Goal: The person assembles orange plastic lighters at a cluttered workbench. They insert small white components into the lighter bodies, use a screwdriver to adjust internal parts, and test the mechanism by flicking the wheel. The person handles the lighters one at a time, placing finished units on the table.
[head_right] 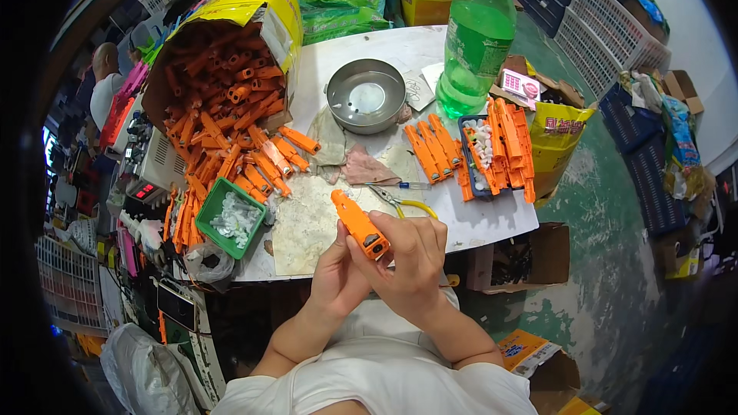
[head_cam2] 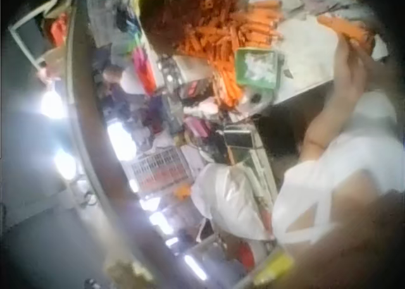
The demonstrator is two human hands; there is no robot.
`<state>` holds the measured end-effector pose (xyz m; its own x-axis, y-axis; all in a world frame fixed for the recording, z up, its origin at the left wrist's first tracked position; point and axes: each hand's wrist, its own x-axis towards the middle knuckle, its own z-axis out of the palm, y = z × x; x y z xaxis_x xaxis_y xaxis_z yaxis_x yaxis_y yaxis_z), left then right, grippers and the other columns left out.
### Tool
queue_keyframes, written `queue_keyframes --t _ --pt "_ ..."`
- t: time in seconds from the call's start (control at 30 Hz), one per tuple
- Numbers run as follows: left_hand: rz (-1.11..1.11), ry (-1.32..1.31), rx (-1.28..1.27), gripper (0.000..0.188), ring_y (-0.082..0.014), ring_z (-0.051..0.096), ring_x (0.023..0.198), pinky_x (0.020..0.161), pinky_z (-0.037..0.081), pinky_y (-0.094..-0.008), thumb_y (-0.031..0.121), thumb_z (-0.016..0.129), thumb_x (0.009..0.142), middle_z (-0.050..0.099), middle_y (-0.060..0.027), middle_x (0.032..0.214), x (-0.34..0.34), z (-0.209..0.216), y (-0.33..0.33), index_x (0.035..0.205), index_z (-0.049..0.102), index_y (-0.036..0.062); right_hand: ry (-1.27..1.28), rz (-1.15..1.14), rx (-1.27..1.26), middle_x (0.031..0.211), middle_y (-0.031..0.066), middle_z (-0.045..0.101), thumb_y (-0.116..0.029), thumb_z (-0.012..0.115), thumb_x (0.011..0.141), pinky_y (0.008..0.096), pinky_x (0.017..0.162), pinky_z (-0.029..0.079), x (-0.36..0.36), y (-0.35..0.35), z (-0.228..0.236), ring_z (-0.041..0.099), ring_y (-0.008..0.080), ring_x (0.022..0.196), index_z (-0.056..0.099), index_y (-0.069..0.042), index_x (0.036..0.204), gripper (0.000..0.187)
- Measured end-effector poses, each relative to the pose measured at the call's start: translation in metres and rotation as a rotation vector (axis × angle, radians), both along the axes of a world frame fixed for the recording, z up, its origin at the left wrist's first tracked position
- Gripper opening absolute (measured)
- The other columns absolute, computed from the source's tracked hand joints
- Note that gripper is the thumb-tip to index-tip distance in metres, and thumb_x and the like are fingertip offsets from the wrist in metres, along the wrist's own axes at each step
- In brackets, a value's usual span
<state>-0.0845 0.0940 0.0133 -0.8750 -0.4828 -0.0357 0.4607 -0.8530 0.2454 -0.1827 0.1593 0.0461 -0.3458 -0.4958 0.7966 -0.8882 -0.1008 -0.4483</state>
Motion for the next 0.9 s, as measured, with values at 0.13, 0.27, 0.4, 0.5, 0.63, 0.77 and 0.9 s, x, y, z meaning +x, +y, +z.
queue_keyframes --t 0.13,0.27,0.4,0.5,0.63,0.77,0.9 --pt "0.009 0.005 0.018 0.043 -0.0205 0.046 0.121 0.107 0.034 -0.0387 0.034 0.042 0.099 0.049 -0.0095 0.127 0.001 0.0 0.0 0.13 0.041 0.0043 -0.02 0.004 -0.011 0.091 0.0046 0.065 -0.01 0.081 0.068 0.0345 0.075 0.036 0.001 -0.001 0.0 0.053 0.0196 0.081 0.051 -0.006 0.111 0.053" --pt "0.024 0.029 0.015 0.043 -0.0198 0.047 0.119 0.106 0.035 -0.0384 0.034 0.043 0.098 0.05 -0.0091 0.125 0.002 0.0 0.001 0.129 0.042 0.004 -0.008 0.043 -0.014 0.09 0.0054 0.066 -0.013 0.081 0.068 0.0348 0.074 0.035 0.0 0.001 0.003 0.053 0.0197 0.078 0.05 -0.009 0.099 0.045" --pt "0.056 -0.045 -0.074 0.037 -0.0179 0.051 0.111 0.102 0.036 -0.0393 0.036 0.043 0.098 0.056 -0.005 0.119 0.003 0.007 0.003 0.123 0.052 0.0089 -0.005 0.047 -0.007 0.089 0.0056 0.066 -0.016 0.082 0.069 0.0348 0.074 0.035 0.001 0.004 0.004 0.054 0.0193 0.075 0.049 -0.011 0.094 0.042" --pt "0.072 -0.064 -0.083 0.038 -0.0176 0.052 0.11 0.101 0.037 -0.0388 0.036 0.043 0.098 0.057 -0.0046 0.118 0.005 0.009 0.003 0.122 0.052 0.0092 -0.002 0.051 -0.006 0.089 0.005 0.066 -0.02 0.083 0.068 0.0349 0.074 0.034 0.002 0.005 0.007 0.054 0.0187 0.073 0.049 -0.011 0.093 0.043" --pt "0.033 -0.02 -0.027 0.039 -0.0188 0.052 0.111 0.1 0.038 -0.0387 0.038 0.041 0.098 0.057 -0.0059 0.118 0.006 0.006 0.004 0.123 0.052 0.009 0.01 0.045 0.0 0.089 0.0041 0.066 -0.028 0.083 0.067 0.0347 0.074 0.034 0.003 0.006 0.009 0.055 0.0178 0.072 0.05 -0.011 0.094 0.046" --pt "-0.015 0.036 0.056 0.042 -0.0204 0.05 0.113 0.102 0.038 -0.0387 0.039 0.038 0.099 0.053 -0.008 0.12 0.006 -0.001 0.003 0.127 0.046 0.008 0.033 0.045 0.002 0.088 0.0015 0.065 -0.036 0.08 0.067 0.0325 0.075 0.033 0.0 0.005 0.007 0.056 0.017 0.076 0.053 -0.012 0.095 0.046" --pt "-0.047 0.027 0.151 0.043 -0.0219 0.052 0.11 0.099 0.04 -0.0395 0.04 0.035 0.1 0.053 -0.0091 0.119 0.007 -0.004 0.003 0.127 0.045 0.0081 0.036 0.049 0.029 0.087 0.0007 0.065 -0.038 0.078 0.068 0.033 0.076 0.033 0.0 0.004 0.005 0.055 0.0169 0.075 0.054 -0.013 0.095 0.044"
